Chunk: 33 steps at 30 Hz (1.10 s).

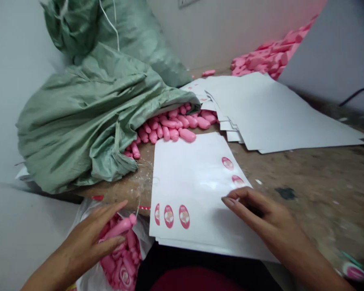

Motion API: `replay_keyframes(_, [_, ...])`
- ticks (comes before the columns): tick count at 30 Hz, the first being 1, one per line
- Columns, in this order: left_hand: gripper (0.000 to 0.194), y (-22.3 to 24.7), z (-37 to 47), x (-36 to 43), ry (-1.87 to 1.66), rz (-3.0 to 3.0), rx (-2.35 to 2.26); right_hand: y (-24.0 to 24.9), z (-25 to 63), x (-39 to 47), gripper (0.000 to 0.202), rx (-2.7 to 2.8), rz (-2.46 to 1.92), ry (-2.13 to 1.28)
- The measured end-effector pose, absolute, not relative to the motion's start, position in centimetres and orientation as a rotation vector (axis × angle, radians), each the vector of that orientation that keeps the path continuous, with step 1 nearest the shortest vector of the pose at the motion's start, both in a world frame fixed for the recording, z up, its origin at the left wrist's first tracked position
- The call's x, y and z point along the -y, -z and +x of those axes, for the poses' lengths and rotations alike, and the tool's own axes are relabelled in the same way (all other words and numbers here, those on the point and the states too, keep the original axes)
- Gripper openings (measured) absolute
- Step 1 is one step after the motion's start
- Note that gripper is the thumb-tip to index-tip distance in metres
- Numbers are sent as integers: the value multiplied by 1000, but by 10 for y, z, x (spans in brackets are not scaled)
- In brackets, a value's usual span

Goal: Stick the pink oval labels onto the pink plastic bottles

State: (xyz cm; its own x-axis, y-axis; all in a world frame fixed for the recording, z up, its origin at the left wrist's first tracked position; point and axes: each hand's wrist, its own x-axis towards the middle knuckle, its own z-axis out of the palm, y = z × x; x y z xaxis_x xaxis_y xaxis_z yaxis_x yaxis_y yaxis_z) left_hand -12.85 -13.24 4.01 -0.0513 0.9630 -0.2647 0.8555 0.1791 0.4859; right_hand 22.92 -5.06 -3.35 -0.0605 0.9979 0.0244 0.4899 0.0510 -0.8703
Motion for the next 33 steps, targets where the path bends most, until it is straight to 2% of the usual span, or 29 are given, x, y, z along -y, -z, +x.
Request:
replay_keyframes(4, [38, -53, -113, 79, -160, 2225, -2163, 48, 223, 49, 38, 1777, -1499, -911])
replay_keyframes(6, [34, -48, -95, 32, -83, 2368, -2224, 55, 219, 50, 37, 1883, -1464, -925])
replay_keyframes(8, [35, -39, -87, -15, -47, 2401, -2193, 60, 215, 52, 36, 1944, -1446, -942])
replay_keyframes(10, [28, -28, -91, -53, -39, 2393, -2149, 61, 211, 55, 35, 1954, -1462, -947])
replay_keyframes(12, [13, -19, -104, -79, -57, 2351, -2121, 57, 208, 58, 34, 1945, -1490, -932])
replay_keyframes(15, [9, -11, -123, -96, -170, 2277, -2066, 50, 206, 58, 29, 1987, -1498, -853])
replay_keyframes(19, [9, -12, -110, -80, -469, 2168, -1968, 47, 211, 53, 22, 2102, -1498, -690])
replay_keyframes(22, [21, -11, -66, -36, -784, 1976, -1788, 47, 215, 50, 17, 2165, -1487, -604])
replay_keyframes(24, [29, -5, -30, -2, -1012, 1503, -1430, 47, 214, 52, 15, 2214, -1458, -560])
replay_keyframes(28, [32, 18, 20, 39, -1038, 750, -1062, 47, 206, 60, 15, 2308, -1385, -469])
replay_keyframes(33, [27, 36, 32, 40, -1184, 510, -1085, 50, 200, 63, 17, 2334, -1361, -285])
